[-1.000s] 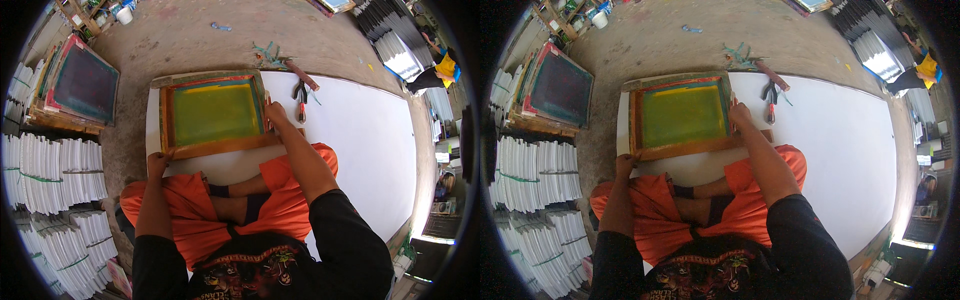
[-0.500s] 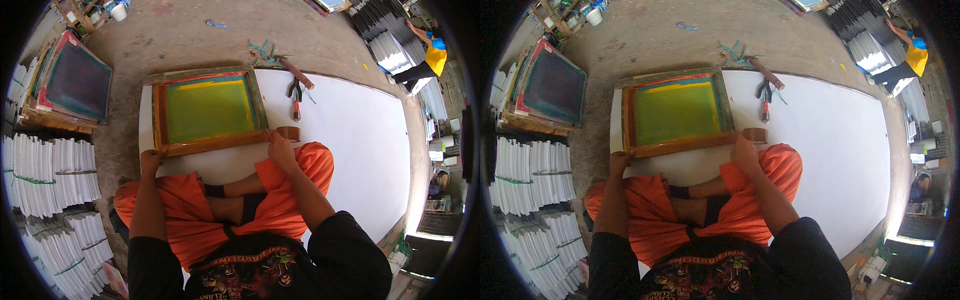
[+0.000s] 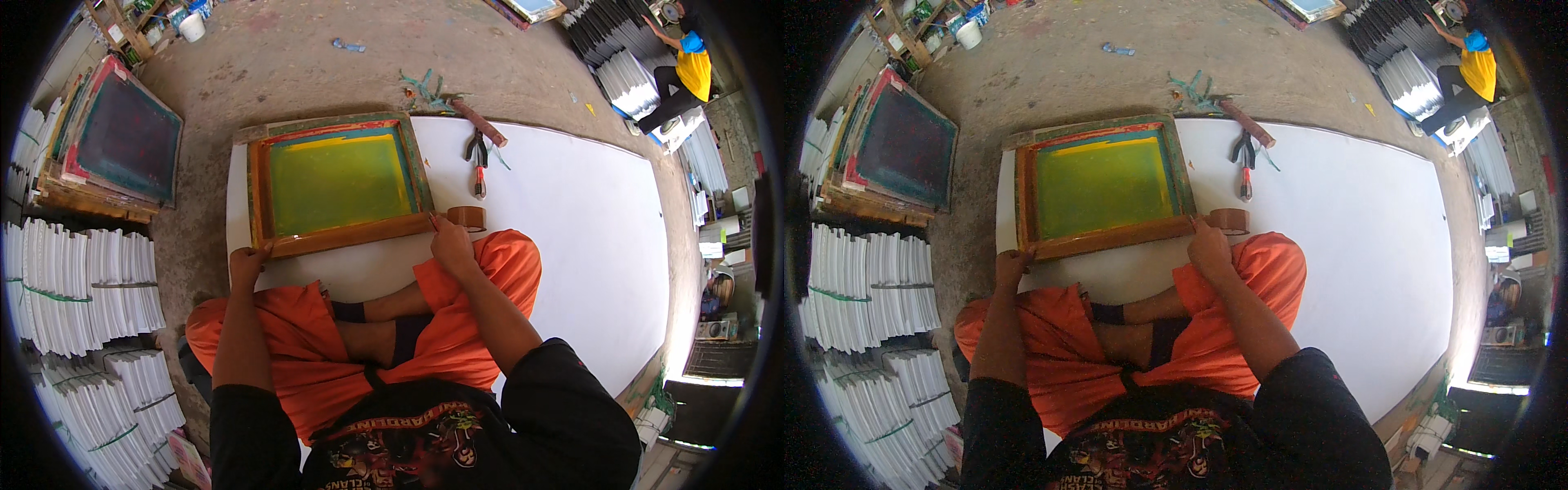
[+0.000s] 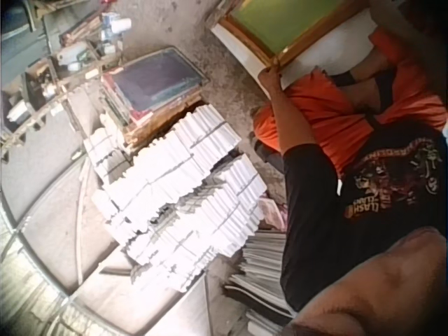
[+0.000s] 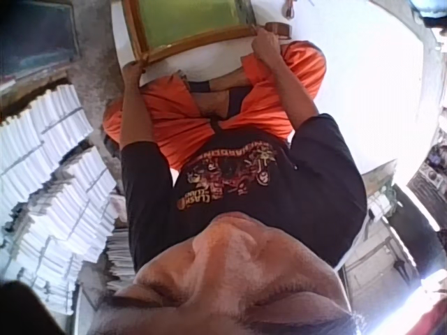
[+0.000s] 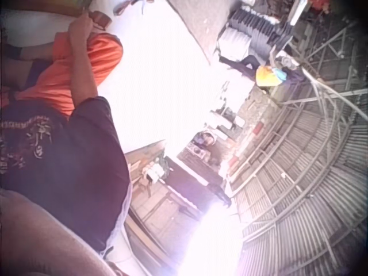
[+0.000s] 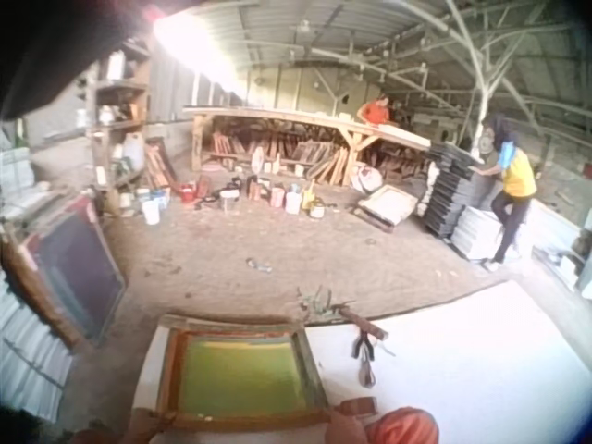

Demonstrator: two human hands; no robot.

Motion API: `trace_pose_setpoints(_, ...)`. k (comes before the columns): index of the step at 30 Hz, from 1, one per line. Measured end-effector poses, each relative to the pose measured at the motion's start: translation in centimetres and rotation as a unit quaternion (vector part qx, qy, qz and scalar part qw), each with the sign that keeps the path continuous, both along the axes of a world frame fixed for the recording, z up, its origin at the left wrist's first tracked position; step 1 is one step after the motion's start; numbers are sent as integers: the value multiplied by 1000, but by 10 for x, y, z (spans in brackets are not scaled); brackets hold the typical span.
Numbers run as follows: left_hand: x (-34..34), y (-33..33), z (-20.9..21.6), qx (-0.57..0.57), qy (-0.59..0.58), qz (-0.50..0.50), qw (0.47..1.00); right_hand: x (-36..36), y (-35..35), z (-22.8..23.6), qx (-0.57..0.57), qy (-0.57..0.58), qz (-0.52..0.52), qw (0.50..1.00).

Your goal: The person sits on the floor and applies orange masking tape to the edges of a rectangular screen printing frame. They smooth the tape along the frame's perimeter, tear off sections, and reposition the frame to access different sides.

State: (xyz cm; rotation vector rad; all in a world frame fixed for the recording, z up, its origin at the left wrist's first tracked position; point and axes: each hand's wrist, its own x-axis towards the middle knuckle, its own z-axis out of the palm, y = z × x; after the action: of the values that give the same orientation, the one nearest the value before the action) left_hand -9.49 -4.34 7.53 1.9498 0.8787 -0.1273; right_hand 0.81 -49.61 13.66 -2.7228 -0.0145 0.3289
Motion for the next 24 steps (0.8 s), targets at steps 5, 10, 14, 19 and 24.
trace_pose_setpoints(5, 0, -2, 4, 0, 2, 12, 1000, -1, 4, 5, -5, 2, -4, 1000)
trace_pose_setpoints(10, 0, -1, 0, 4, 1, 11, 1000, -1, 6, 9, -9, 16, -1, 1000)
trace_pose_setpoints(14, -1, 3, -10, 16, -2, 9, 1000, 1, 7, 14, -33, 46, 30, 998)
trace_pose_setpoints(19, -1, 0, -5, 43, 7, 6, 999, 1, 13, 23, -97, 94, 60, 989)
trace_pose_setpoints(24, 0, -1, -4, 82, 13, -9, 996, -12, 16, 30, -104, 82, 46, 990)
